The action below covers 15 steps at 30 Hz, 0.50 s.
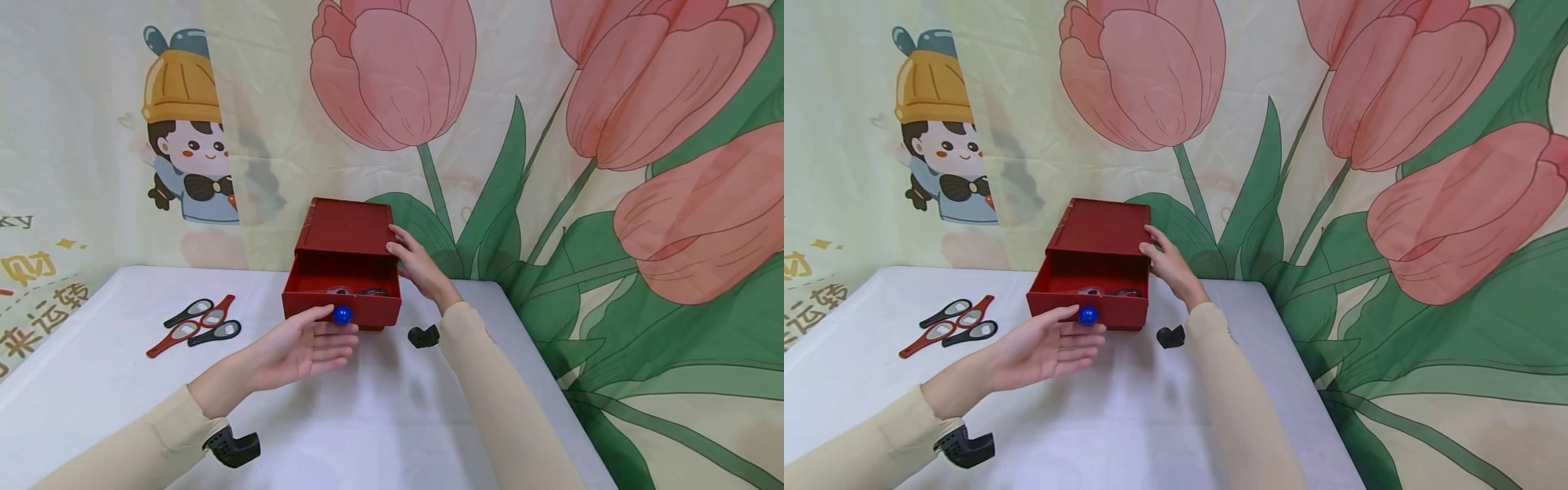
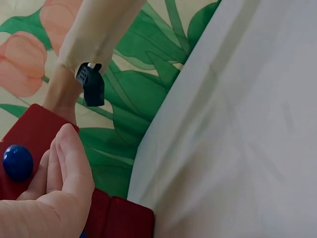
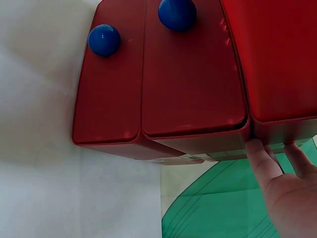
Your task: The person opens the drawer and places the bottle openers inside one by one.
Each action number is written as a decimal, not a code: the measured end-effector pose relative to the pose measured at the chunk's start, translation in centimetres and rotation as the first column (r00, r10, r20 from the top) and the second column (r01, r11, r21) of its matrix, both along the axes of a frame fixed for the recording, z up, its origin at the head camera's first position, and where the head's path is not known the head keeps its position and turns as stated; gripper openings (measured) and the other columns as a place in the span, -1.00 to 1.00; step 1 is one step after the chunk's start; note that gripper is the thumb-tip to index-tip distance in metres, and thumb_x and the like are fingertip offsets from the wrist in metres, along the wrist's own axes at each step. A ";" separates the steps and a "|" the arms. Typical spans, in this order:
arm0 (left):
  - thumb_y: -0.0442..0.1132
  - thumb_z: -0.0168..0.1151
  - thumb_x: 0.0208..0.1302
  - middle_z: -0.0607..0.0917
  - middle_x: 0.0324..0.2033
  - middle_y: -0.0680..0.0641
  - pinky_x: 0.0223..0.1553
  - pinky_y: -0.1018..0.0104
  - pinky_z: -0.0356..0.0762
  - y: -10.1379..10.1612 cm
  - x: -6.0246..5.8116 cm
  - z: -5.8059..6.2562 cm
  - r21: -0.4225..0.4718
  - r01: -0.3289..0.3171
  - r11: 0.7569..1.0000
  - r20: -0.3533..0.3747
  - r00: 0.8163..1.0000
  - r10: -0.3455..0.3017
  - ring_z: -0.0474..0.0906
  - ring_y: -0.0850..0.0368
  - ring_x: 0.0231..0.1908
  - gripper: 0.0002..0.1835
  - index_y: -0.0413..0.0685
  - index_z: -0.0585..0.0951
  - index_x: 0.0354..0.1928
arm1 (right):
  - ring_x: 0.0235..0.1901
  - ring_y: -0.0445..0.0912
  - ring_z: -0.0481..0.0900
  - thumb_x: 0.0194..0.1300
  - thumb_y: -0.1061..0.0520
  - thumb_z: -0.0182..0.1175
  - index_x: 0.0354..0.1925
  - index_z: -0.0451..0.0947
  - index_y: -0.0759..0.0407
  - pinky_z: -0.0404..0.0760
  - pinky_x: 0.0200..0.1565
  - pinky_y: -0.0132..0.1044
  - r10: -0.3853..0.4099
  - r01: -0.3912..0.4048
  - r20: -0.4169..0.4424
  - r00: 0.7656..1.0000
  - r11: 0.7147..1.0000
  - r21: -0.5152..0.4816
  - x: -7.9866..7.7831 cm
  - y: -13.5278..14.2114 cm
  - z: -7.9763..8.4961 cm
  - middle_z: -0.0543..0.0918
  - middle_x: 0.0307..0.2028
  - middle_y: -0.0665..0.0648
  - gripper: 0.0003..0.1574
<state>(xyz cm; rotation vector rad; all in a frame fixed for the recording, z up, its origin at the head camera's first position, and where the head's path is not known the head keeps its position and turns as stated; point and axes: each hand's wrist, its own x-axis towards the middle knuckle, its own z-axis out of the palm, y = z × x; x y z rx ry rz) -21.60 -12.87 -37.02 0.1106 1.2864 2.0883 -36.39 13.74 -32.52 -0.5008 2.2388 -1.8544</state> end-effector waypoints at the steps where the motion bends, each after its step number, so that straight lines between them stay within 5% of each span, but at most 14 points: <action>1: 0.21 0.06 0.62 0.65 0.30 -0.19 0.33 0.09 0.59 0.2 -0.1 0.0 0.007 -0.001 1.000 -0.001 1.000 0.001 0.64 -0.09 0.24 -0.19 -0.32 0.25 0.56 | 0.56 0.05 0.21 0.71 -0.06 -0.03 0.71 0.00 -0.19 0.35 0.51 0.13 -0.001 0.001 0.000 1.000 1.000 0.001 0.0 0.0 0.0 0.13 0.64 0.06 -0.23; 15: 0.18 0.11 0.61 0.70 0.24 -0.15 0.28 0.18 0.62 1.5 0.0 0.5 0.020 -0.068 0.997 0.042 0.997 0.067 0.69 -0.03 0.19 -0.23 -0.28 0.30 0.54 | 0.57 0.06 0.21 0.71 -0.06 -0.03 0.71 -0.01 -0.18 0.34 0.51 0.13 0.004 -0.004 -0.007 1.000 1.000 -0.001 0.1 0.0 0.0 0.12 0.64 0.08 -0.23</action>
